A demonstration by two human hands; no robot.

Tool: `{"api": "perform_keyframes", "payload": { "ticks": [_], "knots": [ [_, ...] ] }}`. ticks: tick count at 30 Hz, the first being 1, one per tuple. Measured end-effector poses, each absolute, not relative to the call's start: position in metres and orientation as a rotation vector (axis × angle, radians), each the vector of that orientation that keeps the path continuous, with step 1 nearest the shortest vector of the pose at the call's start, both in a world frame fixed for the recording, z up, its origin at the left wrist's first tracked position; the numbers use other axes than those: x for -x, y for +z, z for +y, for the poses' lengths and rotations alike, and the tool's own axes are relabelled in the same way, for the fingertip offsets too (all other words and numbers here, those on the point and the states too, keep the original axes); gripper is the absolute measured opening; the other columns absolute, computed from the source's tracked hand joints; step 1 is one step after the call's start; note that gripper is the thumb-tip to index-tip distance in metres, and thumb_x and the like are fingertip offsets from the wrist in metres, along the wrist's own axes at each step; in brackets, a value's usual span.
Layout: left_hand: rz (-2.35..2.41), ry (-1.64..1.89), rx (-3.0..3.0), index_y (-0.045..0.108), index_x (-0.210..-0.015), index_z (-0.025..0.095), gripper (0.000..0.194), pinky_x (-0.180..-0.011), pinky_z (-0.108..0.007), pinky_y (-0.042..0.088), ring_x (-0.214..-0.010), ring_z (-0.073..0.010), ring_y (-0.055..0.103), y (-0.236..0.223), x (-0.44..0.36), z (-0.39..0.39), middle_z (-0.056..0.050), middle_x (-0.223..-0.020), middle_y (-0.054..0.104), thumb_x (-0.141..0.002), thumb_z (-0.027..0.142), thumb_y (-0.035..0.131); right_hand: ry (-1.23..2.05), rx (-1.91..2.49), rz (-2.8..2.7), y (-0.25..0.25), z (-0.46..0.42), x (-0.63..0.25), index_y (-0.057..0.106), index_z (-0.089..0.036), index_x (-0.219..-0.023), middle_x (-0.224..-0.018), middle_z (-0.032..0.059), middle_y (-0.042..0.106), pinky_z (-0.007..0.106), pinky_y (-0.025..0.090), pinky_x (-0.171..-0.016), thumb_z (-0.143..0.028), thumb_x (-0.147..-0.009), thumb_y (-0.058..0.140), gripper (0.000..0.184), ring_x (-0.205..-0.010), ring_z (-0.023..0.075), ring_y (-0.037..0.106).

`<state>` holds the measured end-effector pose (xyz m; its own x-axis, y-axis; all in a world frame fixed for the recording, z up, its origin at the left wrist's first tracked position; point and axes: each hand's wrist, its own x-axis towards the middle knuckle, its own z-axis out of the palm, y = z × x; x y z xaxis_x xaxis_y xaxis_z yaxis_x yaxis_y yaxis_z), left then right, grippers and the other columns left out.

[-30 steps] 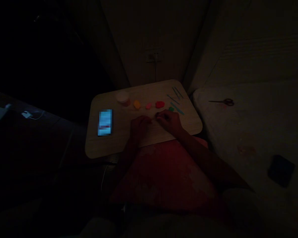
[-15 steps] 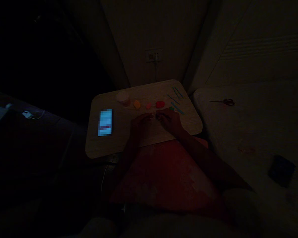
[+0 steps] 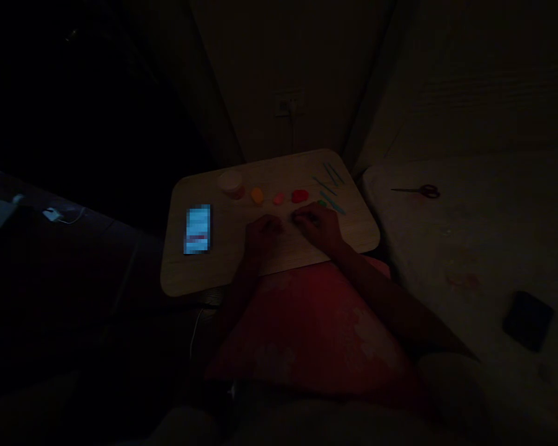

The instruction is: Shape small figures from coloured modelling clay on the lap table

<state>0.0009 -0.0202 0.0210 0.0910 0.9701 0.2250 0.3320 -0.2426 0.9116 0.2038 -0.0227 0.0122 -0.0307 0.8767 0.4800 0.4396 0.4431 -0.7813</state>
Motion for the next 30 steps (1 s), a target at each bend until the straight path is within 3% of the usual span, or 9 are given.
{"api": "perform_keyframes", "payload": {
  "ticks": [5, 10, 13, 17, 23, 27, 30],
  "knots": [
    [1.25, 1.206, -1.671, 0.079, -0.092, 0.018, 0.03, -0.072, -0.027, 0.054, -0.071, -0.017, 0.066, 0.02, -0.001, -0.019, -0.004, -0.073, 0.072, -0.098, 0.036, 0.055, 0.482, 1.149, -1.644, 0.013, -0.022, -0.204, 0.076, -0.023, -0.092, -0.093, 0.0056, 0.077, 0.035, 0.056, -0.079, -0.033, -0.094, 0.069, 0.012, -0.084, 0.0207, 0.07],
    [1.191, 1.311, -1.604, 0.078, -0.112, 0.019, 0.029, -0.083, -0.03, 0.058, -0.087, -0.0186, 0.073, 0.011, -0.001, -0.015, -0.007, -0.098, 0.08, -0.097, 0.037, 0.062, 0.48, 1.129, -1.612, 0.015, -0.022, -0.203, 0.075, -0.023, -0.091, -0.093, 0.0054, 0.076, 0.035, 0.056, -0.076, -0.03, -0.095, 0.067, 0.011, -0.083, 0.0205, 0.07],
    [1.171, 1.322, -1.558, 0.077, -0.116, 0.019, 0.03, -0.088, -0.032, 0.06, -0.092, -0.0198, 0.075, 0.009, -0.002, -0.015, -0.008, -0.103, 0.081, -0.091, 0.034, 0.07, 0.472, 1.095, -1.594, 0.015, -0.021, -0.203, 0.074, -0.023, -0.091, -0.092, 0.0053, 0.076, 0.035, 0.055, -0.076, -0.031, -0.095, 0.067, 0.011, -0.083, 0.0205, 0.069],
    [1.172, 1.31, -1.474, 0.078, -0.11, 0.02, 0.032, -0.086, -0.033, 0.062, -0.089, -0.0202, 0.077, 0.01, -0.004, -0.017, -0.006, -0.095, 0.082, -0.079, 0.03, 0.081, 0.46, 1.124, -1.585, 0.014, -0.021, -0.203, 0.074, -0.023, -0.09, -0.091, 0.0056, 0.075, 0.036, 0.055, -0.077, -0.032, -0.095, 0.066, 0.013, -0.082, 0.0207, 0.068],
    [1.371, 1.256, -1.467, 0.076, -0.073, 0.017, 0.016, -0.067, -0.027, 0.057, -0.072, -0.0172, 0.071, 0.017, -0.005, -0.021, -0.003, -0.076, 0.078, -0.067, 0.024, 0.089, 0.471, 1.145, -1.58, 0.015, -0.022, -0.204, 0.073, -0.022, -0.091, -0.092, 0.0063, 0.075, 0.036, 0.055, -0.078, -0.031, -0.095, 0.065, 0.012, -0.083, 0.0207, 0.069],
    [1.392, 1.22, -1.493, 0.073, -0.067, 0.017, 0.017, -0.057, -0.023, 0.05, -0.06, -0.0139, 0.064, 0.025, -0.005, -0.024, -0.001, -0.063, 0.071, -0.079, 0.026, 0.078, 0.479, 1.148, -1.575, 0.016, -0.022, -0.204, 0.073, -0.022, -0.09, -0.091, 0.0063, 0.075, 0.036, 0.055, -0.078, -0.032, -0.095, 0.065, 0.014, -0.082, 0.0204, 0.068],
    [1.301, 1.252, -1.533, 0.079, -0.082, 0.018, 0.015, -0.063, -0.025, 0.054, -0.063, -0.0145, 0.066, 0.025, -0.005, -0.023, -0.002, -0.067, 0.074, -0.088, 0.027, 0.068, 0.485, 1.172, -1.576, 0.016, -0.023, -0.204, 0.073, -0.022, -0.09, -0.091, 0.0065, 0.075, 0.036, 0.055, -0.078, -0.034, -0.095, 0.064, 0.015, -0.081, 0.0205, 0.068]
  ]
}}
